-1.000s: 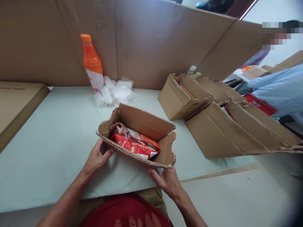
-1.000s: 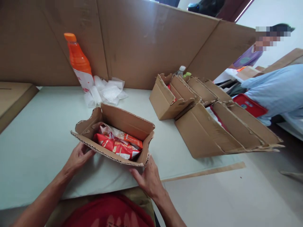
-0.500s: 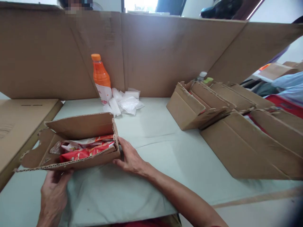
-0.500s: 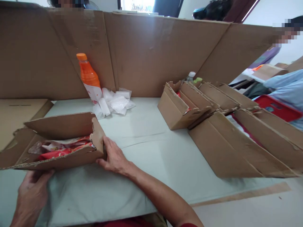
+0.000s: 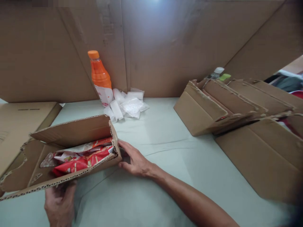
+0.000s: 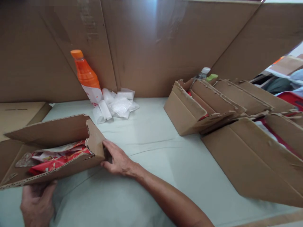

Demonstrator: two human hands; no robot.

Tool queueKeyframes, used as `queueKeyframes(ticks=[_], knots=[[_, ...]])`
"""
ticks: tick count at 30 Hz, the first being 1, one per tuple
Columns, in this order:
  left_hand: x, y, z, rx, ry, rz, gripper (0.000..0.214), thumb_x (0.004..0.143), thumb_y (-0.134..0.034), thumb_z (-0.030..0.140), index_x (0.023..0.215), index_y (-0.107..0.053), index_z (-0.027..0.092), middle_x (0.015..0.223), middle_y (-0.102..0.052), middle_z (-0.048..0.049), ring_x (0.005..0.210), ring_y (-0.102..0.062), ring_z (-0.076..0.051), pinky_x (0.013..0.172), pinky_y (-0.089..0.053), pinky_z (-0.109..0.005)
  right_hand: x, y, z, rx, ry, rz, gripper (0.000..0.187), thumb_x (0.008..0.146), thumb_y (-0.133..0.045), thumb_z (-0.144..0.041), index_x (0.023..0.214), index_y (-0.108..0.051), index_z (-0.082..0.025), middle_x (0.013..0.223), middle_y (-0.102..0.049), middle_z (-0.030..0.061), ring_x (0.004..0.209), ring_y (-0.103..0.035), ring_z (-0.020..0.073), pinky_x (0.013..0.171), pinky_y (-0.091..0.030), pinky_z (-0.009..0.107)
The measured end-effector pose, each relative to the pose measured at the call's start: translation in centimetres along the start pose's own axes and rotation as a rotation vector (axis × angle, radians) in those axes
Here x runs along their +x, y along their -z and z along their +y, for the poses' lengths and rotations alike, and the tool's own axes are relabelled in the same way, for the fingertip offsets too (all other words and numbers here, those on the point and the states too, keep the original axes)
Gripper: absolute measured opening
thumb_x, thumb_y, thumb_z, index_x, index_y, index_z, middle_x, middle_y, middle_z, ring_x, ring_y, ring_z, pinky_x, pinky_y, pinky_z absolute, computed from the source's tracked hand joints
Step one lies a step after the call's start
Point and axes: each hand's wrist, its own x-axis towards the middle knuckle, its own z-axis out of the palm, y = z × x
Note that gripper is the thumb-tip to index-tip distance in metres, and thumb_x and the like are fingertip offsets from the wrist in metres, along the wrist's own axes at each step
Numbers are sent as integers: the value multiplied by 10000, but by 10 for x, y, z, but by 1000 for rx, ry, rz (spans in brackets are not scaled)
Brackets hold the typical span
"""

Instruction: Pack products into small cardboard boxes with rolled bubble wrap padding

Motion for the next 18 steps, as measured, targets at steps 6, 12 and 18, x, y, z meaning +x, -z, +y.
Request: queueKeyframes(ticks=[6,12,18], knots=[[-2,-3,3,61,-1,73,589,551,-792,433,1056,-632,176,834,-636,-19,793,-632,-233,954,-508,-556,18,45,-2,-40,14,43,391,834,-682,-272,1221,-697,-220,1388,-636,121,1277,-595,266,947,-538,417],[5,4,-23,65,9,43,446,579,-834,398,915,-625,193,810,-630,-3,827,-643,-221,1045,-468,-568,83,71,-12,-454,82,269,266,890,-550,-101,1046,-741,-200,1201,-727,81,1141,-633,228,1005,-476,423],[5,5,-28,114,-25,64,399,653,-789,407,957,-636,199,795,-624,1,814,-641,-223,1012,-501,-531,165,50,14,-937,165,197,420,829,-642,-47,1218,-676,-204,1572,-444,123,1472,-324,318,1128,-313,515]])
